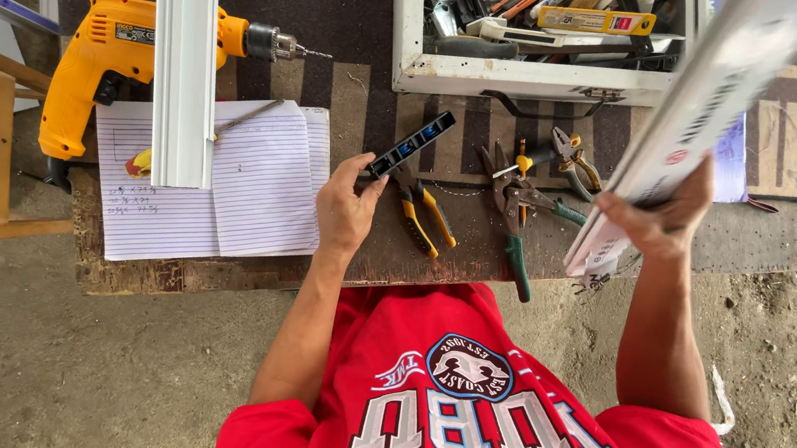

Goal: The person measures and marks a white aluminum profile using a tape measure and pencil, referencing a notebook. They then move the profile to a miter saw and cut it at the marked point.

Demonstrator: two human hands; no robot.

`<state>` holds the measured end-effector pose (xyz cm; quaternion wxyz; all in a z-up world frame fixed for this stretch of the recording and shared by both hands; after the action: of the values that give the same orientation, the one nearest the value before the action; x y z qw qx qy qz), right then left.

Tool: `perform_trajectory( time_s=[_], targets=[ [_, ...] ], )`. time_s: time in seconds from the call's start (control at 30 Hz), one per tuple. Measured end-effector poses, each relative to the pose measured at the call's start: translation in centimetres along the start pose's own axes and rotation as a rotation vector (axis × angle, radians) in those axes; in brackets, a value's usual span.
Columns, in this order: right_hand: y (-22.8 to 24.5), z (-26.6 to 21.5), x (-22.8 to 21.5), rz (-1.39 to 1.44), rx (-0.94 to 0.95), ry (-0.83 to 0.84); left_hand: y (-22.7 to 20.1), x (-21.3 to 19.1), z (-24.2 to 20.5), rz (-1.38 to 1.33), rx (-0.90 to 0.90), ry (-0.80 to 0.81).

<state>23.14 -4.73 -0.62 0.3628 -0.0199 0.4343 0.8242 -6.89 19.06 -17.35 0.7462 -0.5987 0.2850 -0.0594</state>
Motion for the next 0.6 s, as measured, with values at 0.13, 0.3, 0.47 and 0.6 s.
perform_trajectory(
  time_s=[0.13,0.3,0.47,0.6],
  targets=[
    [0.3,-1.1,2.1,-0.214,0.005,0.146,-0.3,0.3,0.0,0.052,0.038,0.031],
    [-1.0,-3.1,3.0,-0.235,0.235,0.213,0.7,0.8,0.2,0.032,-0.037,0.074],
    [-0.4,-4.1,4.1,-0.405,0.305,0.288,6.3,2.5,0.0,-0.756,-0.744,0.120],
    [-0.1,-4.7,4.6,-0.431,0.307,0.341,7.8,2.6,-0.4,-0.882,-0.854,0.110]
  ],
)
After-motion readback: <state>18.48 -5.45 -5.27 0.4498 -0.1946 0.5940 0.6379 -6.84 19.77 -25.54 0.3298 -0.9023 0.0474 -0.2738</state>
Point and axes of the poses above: each hand's wrist, its own z-axis towards the middle knuckle, its own x-axis out of the palm, y = z × x, the point moved 7 cm from there along z, towards the middle knuckle, and after that the axes turned 4 degrees about -x, right-handed, at the moved point
